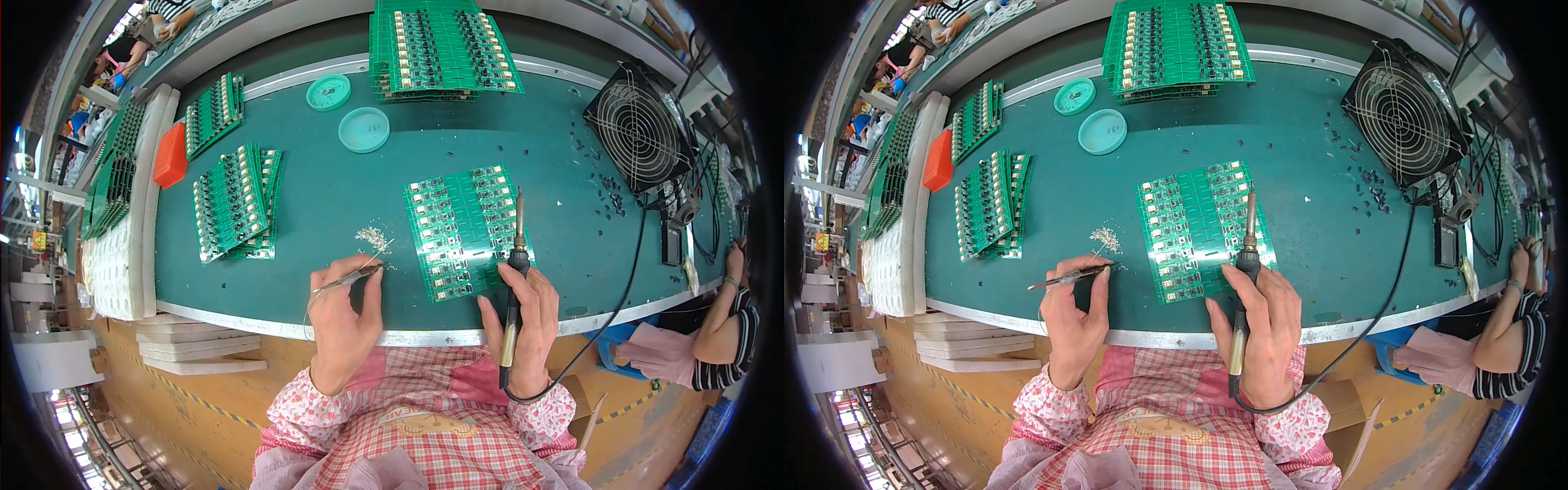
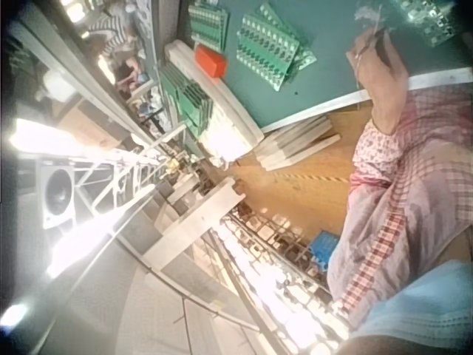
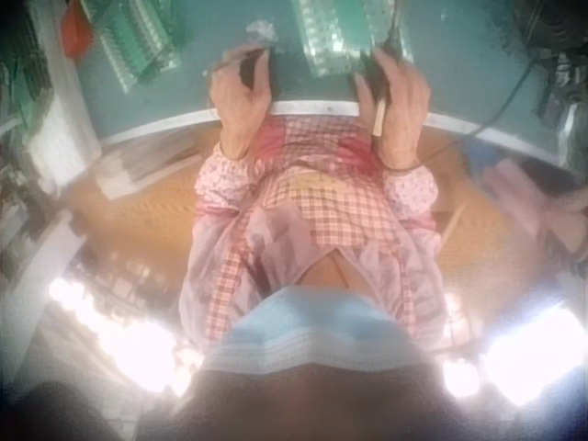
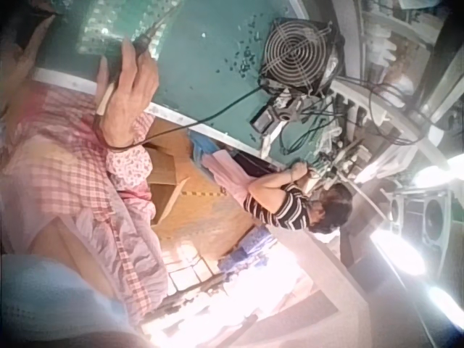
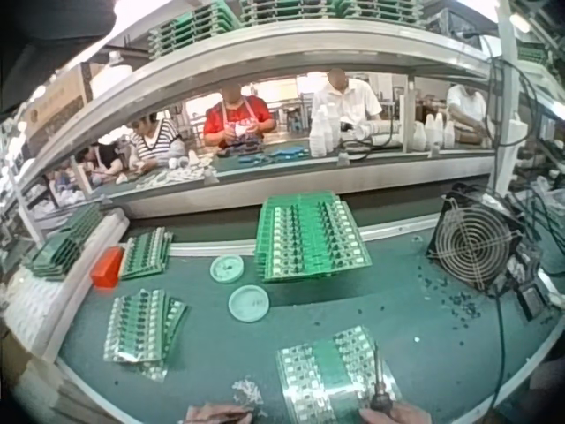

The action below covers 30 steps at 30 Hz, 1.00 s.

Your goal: The person solders electronic components onto a circuit board using a soldering iron and solder wire.

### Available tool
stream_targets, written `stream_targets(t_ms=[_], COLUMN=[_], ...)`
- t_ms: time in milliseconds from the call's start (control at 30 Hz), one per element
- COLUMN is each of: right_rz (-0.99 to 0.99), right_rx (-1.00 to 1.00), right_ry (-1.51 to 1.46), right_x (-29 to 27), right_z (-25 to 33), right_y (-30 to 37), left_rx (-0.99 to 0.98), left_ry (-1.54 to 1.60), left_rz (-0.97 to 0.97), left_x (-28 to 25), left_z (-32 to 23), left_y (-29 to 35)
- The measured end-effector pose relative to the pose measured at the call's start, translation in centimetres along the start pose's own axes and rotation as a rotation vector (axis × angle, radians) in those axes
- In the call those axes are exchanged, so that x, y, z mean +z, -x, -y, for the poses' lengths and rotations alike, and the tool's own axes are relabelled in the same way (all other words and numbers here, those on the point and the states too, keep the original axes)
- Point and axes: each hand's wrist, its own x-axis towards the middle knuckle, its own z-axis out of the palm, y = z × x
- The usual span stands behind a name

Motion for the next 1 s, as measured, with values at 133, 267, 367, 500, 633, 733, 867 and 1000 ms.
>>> stream_targets(t_ms=[133,267,367,500,633,733,867,1000], right_rz=[0.0,-0.001,-0.002,0.002,0.004,-0.001,-0.004,-0.025], right_rx=[-0.013,-0.009,-0.01,-0.007,-0.011,-0.012,-0.01,-0.018], right_ry=[-0.01,-0.027,-0.032,-0.036,-0.031,-0.031,-0.037,-0.031], right_x=[-0.11,-0.08,-0.15,-0.23,-0.2,-0.18,-0.22,-0.22], right_z=[0.02,0.0,0.06,0.13,0.02,0.06,0.04,-0.04], right_y=[-0.1,-0.08,-0.13,-0.17,-0.07,-0.05,-0.06,-0.04], left_rx=[-0.006,0.022,0.008,0.017,0.013,0.017,0.027,0.05], left_ry=[0.001,-0.019,-0.025,-0.017,-0.018,-0.031,-0.031,-0.027], left_rz=[-0.005,-0.003,0.0,0.0,0.003,0.004,-0.001,-0.008], left_x=[0.14,0.19,0.17,0.16,0.11,0.02,0.11,0.09], left_z=[-0.06,-0.01,-0.15,-0.14,-0.08,-0.14,-0.09,-0.15], left_y=[-0.02,-0.16,-0.18,-0.18,-0.1,-0.1,-0.1,-0.13])
